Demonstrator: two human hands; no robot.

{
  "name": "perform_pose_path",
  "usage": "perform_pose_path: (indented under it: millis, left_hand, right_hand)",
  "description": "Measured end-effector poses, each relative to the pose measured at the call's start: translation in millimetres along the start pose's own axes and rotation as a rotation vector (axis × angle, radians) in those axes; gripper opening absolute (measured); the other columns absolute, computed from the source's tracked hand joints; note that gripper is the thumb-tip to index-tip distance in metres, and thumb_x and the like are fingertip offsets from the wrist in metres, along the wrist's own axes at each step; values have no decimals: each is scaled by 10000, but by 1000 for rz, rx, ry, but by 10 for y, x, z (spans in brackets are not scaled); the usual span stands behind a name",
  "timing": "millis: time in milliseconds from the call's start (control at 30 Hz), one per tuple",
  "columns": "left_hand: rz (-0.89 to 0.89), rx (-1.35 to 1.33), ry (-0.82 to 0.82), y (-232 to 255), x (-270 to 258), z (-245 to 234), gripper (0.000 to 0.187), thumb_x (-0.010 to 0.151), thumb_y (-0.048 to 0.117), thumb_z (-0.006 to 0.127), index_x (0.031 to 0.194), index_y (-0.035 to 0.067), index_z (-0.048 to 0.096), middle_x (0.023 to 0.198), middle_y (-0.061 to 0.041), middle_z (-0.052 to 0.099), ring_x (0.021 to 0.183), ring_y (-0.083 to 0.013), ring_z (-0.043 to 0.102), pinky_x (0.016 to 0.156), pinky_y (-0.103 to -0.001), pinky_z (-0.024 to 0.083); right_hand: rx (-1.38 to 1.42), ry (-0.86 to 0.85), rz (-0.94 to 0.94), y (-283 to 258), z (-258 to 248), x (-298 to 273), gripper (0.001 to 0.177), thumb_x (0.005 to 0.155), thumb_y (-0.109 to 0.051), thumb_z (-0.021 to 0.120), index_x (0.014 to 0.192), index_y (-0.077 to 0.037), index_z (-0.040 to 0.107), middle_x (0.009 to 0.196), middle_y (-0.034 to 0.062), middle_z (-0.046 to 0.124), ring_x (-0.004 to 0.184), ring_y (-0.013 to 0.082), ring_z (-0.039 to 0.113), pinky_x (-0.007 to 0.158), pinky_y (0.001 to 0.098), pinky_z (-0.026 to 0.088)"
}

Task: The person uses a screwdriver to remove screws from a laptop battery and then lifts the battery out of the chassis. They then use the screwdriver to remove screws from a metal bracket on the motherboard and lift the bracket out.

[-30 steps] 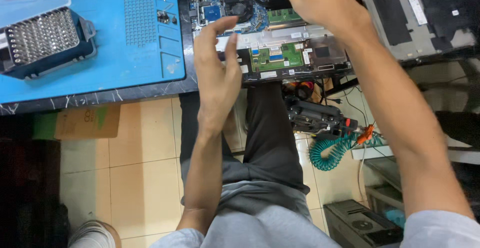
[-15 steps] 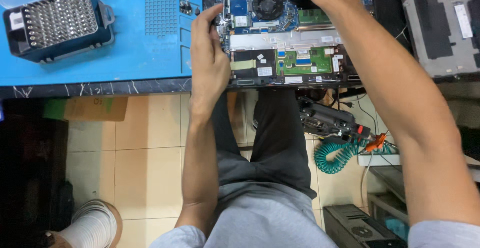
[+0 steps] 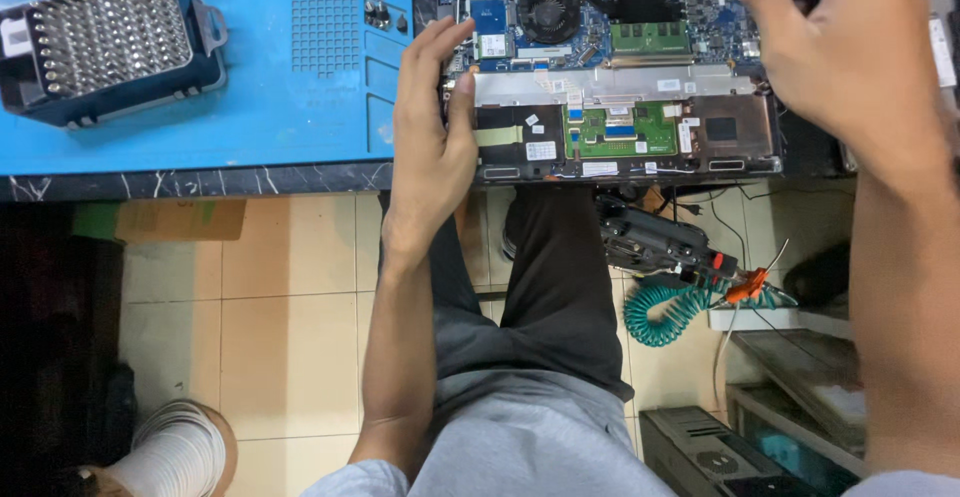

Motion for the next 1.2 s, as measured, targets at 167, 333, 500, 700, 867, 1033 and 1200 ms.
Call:
perform_pose_path:
  millis: [167, 333, 500, 700, 867, 1033, 1200]
  left_hand:
    - [9, 43, -24, 64, -20, 33, 336, 1170, 209, 445, 1490, 109, 472, 1575, -160, 436, 1576, -353, 333, 1330, -519, 307]
    - [3, 106, -61, 124, -8, 39, 329, 1167, 182, 462, 1491, 127, 473, 1597, -138, 404, 1604, -366, 248, 1330, -547, 277]
    - [35, 140, -21, 54, 1, -22, 367, 1154, 41, 427, 1513, 113, 459, 1612, -140, 400, 1606, -372, 261, 1359, -555, 284]
    - [93, 282, 14, -41, 54, -166, 473, 1071, -143, 338, 1489, 31, 478, 1534, -172, 514, 1538, -365, 359, 1310, -511, 354]
    - [87, 270, 5, -121, 22, -258, 515, 1034, -163, 321, 1482, 30, 486, 1524, -190, 529, 1519, -370, 395, 1305, -516, 361]
    - [156, 87, -70, -122, -11, -342, 341, 1169, 29, 362, 1477, 35, 507, 1535, -138, 543, 1537, -349, 433, 1328, -486, 359]
    - [162, 64, -108, 13, -34, -452, 321, 1120, 59, 573, 1439, 87, 557, 1511, -118, 563, 1527, -352, 451, 1314, -543, 389]
  right_hand:
    - [107, 6, 134, -132, -100, -365, 255, 1358, -47, 612, 1481, 161, 693, 1172, 195, 665, 846, 214, 484, 664, 342, 343]
    - [219, 73, 270, -148, -89, -568, 242, 1292, -34, 579, 1455, 135, 638, 1186, 187, 641, 980, 218, 535, 759, 332, 396]
    - [441, 127, 363, -361, -82, -602, 262, 1233, -49, 667, 1377, 72, 483, 1103, 195, 623, 788, 201, 583, 760, 300, 497]
    - [411, 176, 193, -506, 9, -550, 243, 1197, 60, 800, 1221, 137, 571, 1055, 247, 646, 854, 281, 712, 857, 349, 570]
    - [379, 194, 138, -566, 150, -451, 233, 1148, 71, 878, 1169, 133, 654, 1131, 249, 685, 1014, 280, 690, 871, 347, 565]
    - [391, 252, 125, -593, 286, -394, 281, 1121, 44, 961, 1146, 109, 689, 1100, 216, 704, 989, 253, 681, 839, 325, 525]
    - [488, 236, 95, -762, 312, -274, 247, 1149, 70, 847, 1154, 154, 615, 1041, 258, 666, 881, 303, 739, 764, 332, 577]
Point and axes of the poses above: each hand's wrist, its own x-axis towards the middle knuckle, its own z-axis out of the palm, y = z × x, the point moved 1 cm from there along x, towards the middle knuckle
